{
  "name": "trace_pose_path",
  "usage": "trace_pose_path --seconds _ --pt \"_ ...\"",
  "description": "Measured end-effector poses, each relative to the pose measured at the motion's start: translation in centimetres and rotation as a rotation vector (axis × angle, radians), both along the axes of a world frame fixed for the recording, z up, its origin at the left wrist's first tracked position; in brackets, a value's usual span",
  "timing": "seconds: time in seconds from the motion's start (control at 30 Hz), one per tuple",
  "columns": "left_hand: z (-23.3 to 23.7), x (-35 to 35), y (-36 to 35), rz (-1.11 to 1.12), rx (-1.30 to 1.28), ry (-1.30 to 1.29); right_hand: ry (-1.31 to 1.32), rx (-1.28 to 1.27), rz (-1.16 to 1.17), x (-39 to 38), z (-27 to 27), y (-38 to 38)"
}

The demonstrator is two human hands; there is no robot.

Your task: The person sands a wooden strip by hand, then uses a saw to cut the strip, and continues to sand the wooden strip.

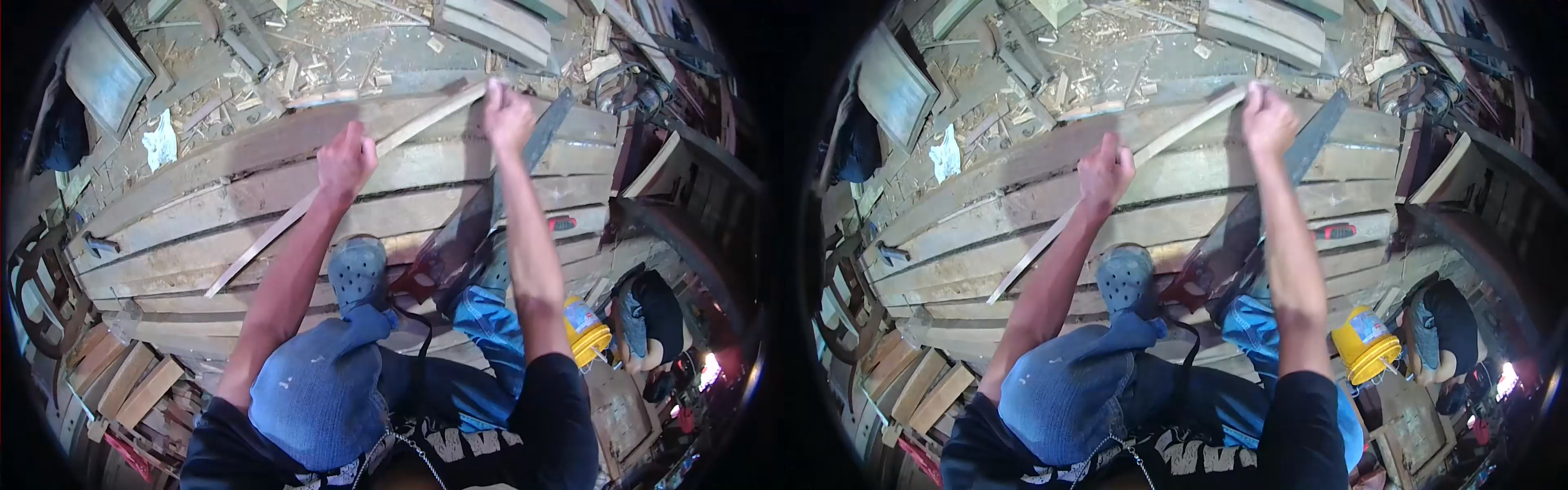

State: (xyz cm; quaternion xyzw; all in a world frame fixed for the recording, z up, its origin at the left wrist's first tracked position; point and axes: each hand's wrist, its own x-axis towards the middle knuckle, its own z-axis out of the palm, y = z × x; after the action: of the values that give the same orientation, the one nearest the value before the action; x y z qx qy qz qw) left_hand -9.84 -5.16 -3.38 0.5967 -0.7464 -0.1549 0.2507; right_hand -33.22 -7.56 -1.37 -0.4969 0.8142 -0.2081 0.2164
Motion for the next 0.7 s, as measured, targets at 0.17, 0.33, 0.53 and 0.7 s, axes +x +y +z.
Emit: trace_pose_path --seconds 0.17,0.33,0.53,0.7 --pt "-0.2 -0.3 -0.4 -0.022 0.028 -0.025 -0.067 -0.187 0.248 3.5 0.2 1.7" --pt "-0.3 -0.1 0.2 0.018 0.053 -0.04 0.065 -0.09 0.055 2.4 0.4 0.3" --pt "-0.1 -0.1 0.0 0.003 0.049 -0.025 0.065 0.006 0.069 0.3 1.2 -0.8" --pt "-0.5 0.0 0.2 0.008 0.034 -0.009 0.069 -0.061 0.151 -0.1 1.0 -0.4"
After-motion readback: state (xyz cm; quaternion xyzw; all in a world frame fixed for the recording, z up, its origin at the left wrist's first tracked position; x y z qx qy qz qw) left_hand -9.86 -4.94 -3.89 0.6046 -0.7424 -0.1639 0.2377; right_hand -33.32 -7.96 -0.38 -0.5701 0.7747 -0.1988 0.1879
